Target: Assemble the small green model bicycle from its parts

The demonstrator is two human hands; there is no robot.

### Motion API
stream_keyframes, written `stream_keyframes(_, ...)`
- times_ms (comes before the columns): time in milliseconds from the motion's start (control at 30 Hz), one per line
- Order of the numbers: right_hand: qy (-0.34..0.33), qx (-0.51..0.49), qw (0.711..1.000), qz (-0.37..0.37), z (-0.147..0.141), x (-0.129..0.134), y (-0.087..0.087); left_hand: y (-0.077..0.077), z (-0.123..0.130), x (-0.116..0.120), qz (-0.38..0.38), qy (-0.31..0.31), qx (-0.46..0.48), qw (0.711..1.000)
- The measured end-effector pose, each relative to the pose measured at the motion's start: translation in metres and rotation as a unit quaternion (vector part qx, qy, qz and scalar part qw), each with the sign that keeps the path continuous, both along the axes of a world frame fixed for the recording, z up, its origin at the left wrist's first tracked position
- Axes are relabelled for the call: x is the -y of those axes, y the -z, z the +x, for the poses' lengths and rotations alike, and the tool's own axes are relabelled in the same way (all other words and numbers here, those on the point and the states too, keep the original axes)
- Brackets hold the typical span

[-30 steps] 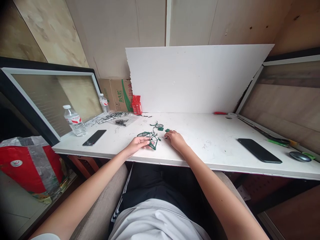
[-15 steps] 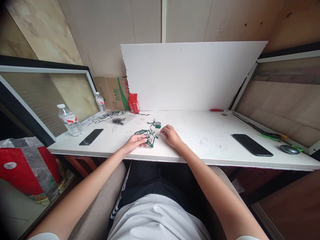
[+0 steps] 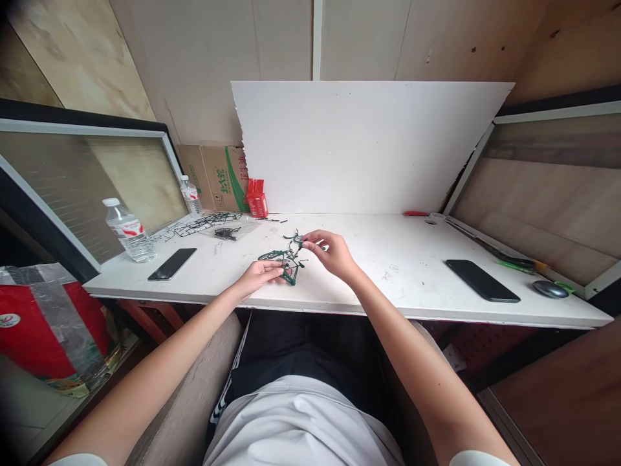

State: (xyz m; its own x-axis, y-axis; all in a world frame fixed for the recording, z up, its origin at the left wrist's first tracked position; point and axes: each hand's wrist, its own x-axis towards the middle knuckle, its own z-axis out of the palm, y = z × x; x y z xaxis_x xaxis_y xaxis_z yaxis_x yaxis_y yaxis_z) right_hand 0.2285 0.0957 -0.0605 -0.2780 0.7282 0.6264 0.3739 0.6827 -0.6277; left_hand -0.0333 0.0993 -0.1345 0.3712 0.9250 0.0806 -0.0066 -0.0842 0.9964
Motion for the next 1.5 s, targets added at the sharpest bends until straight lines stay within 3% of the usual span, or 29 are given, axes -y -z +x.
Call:
stream_keyframes(300, -0.058, 0.051, 0.997, 0.024, -0.019, 0.016, -0.001, -0.004, -0.001, 0.003, 0.019, 0.028, 0.014, 0.999)
stream_keyframes(1167, -0.086, 0.059, 0.994, 0.041, -0.023, 0.016, 0.003, 0.000, -0.006, -0.002, 0.021, 0.026, 0.005, 0.999)
stream_keyframes(1500, -0.043, 0.088, 0.994, 0.042, -0.024, 0.020, 0.003, 0.002, -0.006, -0.004, 0.024, 0.032, 0.005, 0.999)
